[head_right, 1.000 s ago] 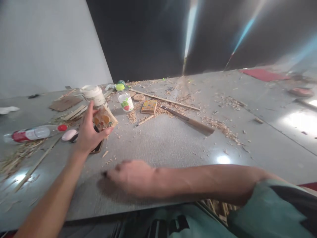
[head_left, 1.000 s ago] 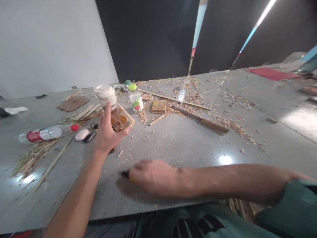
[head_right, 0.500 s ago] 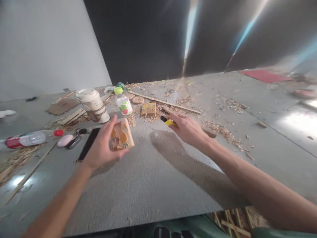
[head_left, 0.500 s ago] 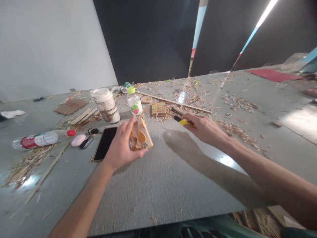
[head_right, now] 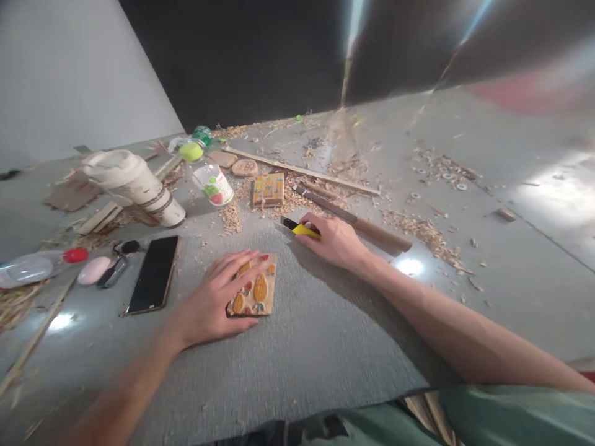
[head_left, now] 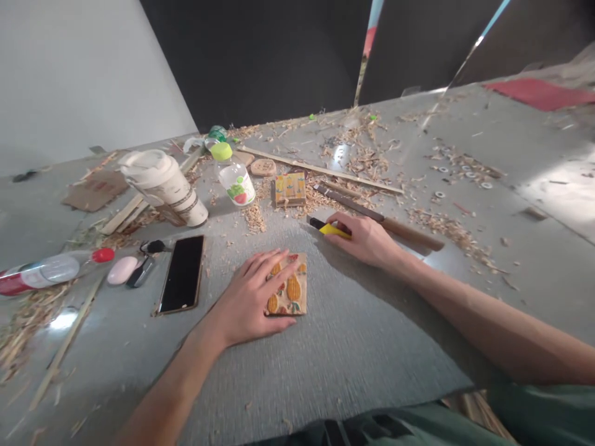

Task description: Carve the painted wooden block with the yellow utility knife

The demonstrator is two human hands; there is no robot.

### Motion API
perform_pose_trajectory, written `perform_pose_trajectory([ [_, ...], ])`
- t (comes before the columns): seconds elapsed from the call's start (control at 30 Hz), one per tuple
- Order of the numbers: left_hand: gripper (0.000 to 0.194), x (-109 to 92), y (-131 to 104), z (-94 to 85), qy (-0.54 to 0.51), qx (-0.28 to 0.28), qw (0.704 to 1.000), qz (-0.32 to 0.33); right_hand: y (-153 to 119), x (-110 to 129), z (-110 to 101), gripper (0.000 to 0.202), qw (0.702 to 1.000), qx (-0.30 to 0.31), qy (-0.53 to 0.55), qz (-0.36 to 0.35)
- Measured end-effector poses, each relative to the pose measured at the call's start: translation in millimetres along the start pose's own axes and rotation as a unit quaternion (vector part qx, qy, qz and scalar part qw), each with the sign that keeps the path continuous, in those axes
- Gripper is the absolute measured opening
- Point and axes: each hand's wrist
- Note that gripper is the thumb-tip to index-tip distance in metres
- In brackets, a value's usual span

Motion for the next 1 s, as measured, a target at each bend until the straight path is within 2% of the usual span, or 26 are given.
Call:
perform_pose_trajectory([
  [0.2, 0.068, -9.1, 5.5, -10.7, 0.012, 0.049, 0.997, 0.065, -1.0, 0.4, -0.1, 0.034, 1.0, 0.002, 0.001, 0.012],
  [0.3, 0.059, -8.2, 2.9, -12.7, -0.031, 0.04, 0.996, 0.079, -1.8, 0.8, -1.8, 0.032, 1.0, 0.012, 0.004, 0.014],
  [0.37, 0.071, -3.9, -1.4, -13.2, -0.059, 0.019, 0.996, 0.06, -2.6, 0.5, -3.5, 0.031, 1.0, 0.021, 0.009, 0.011],
  [0.47, 0.112, 5.7, -7.3, -12.0, -0.06, 0.006, 0.998, -0.026, -4.0, -1.8, -5.8, 0.031, 0.999, 0.033, 0.022, 0.006],
  [0.53, 0.13, 11.6, -9.0, -9.3, -0.062, 0.013, 0.996, -0.059, -5.1, -4.0, -6.8, 0.031, 0.999, 0.036, 0.029, 0.001],
  [0.67, 0.131, 13.1, -7.2, -4.9, -0.062, 0.009, 0.996, -0.07, -7.6, -7.8, -8.2, 0.031, 0.998, 0.041, 0.041, -0.018],
  [0.77, 0.132, 4.2, -0.7, -11.5, 0.001, -0.058, 0.995, -0.075, -9.2, -9.8, -9.1, 0.031, 0.997, 0.05, 0.055, -0.026],
  [0.87, 0.127, -4.4, 15.3, -31.0, 0.153, -0.127, 0.977, -0.072, -10.5, -11.8, -9.9, 0.033, 0.996, 0.055, 0.068, -0.02],
  [0.93, 0.12, -4.3, 31.2, -47.4, 0.253, -0.119, 0.958, -0.066, -11.3, -13.0, -10.5, 0.034, 0.994, 0.064, 0.082, -0.022],
  [1.0, 0.118, 2.6, 48.2, -61.5, 0.303, -0.084, 0.949, -0.037, -12.2, -13.8, -11.2, 0.033, 0.992, 0.076, 0.093, -0.032],
])
Point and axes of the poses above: each hand's wrist, its own y-axis towards the middle knuckle, its own z-axis out of the palm, x = y × z, and after that the axes turned 14 degrees about z, right-handed
